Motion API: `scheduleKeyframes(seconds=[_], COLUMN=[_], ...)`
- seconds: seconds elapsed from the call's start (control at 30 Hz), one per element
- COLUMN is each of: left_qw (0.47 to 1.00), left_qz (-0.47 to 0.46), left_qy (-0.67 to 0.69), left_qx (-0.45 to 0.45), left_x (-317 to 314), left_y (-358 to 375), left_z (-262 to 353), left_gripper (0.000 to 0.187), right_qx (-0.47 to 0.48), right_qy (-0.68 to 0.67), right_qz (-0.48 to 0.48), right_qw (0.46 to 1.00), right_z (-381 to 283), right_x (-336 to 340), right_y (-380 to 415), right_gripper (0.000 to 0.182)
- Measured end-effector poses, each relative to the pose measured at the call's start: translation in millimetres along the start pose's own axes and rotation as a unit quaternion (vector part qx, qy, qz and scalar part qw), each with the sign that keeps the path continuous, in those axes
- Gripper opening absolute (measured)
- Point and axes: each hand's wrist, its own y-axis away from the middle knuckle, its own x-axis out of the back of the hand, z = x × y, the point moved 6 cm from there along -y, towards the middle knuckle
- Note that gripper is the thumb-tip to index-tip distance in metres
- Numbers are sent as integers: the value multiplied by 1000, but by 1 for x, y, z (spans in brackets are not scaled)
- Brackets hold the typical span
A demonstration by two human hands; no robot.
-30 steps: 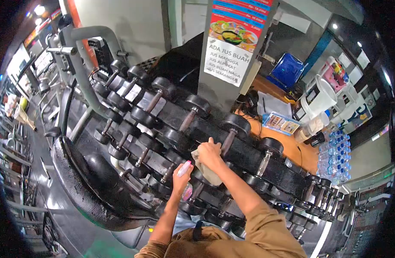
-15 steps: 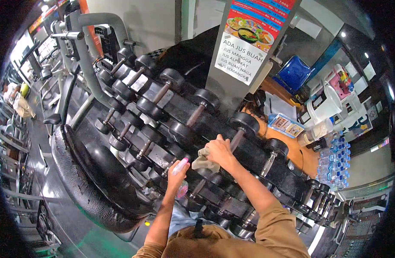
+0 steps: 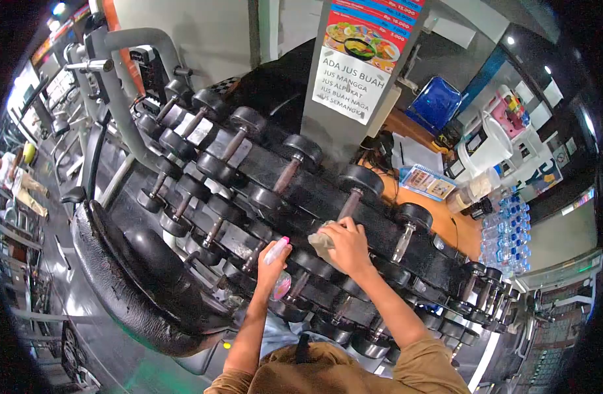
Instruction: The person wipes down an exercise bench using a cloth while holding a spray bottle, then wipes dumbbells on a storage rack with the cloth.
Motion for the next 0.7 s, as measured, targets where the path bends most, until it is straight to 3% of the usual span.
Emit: scheduleKeyframes(seconds=[0.17, 0.3, 0.37, 0.43, 0.57, 0.63, 0.7], left_qw=[1000, 1000, 1000, 999, 999, 998, 999], left_qz=[-6, 6, 9, 10, 4, 7, 16], left_qy=[20, 11, 13, 19, 40, 42, 27], left_qx=[-13, -10, -23, -28, -23, -53, -41], left_x=[-5, -2, 2, 6, 14, 16, 16], left_y=[0, 6, 8, 8, 10, 11, 13], left_z=[3, 10, 10, 8, 8, 10, 11], left_gripper=[16, 17, 17, 20, 19, 18, 18], right_qx=[20, 37, 62, 77, 168, 271, 294], right_qy=[20, 102, 269, 298, 338, 317, 334], right_qz=[-5, -83, -74, -113, -140, -46, -79], right_qw=[1000, 991, 958, 945, 915, 908, 892], right_z=[-18, -30, -31, -34, -33, -33, -21], right_x=[-34, -79, -112, -119, -110, -90, -81], right_y=[-21, -43, -45, -41, -12, 8, 27], right_gripper=[38, 18, 12, 13, 15, 14, 12])
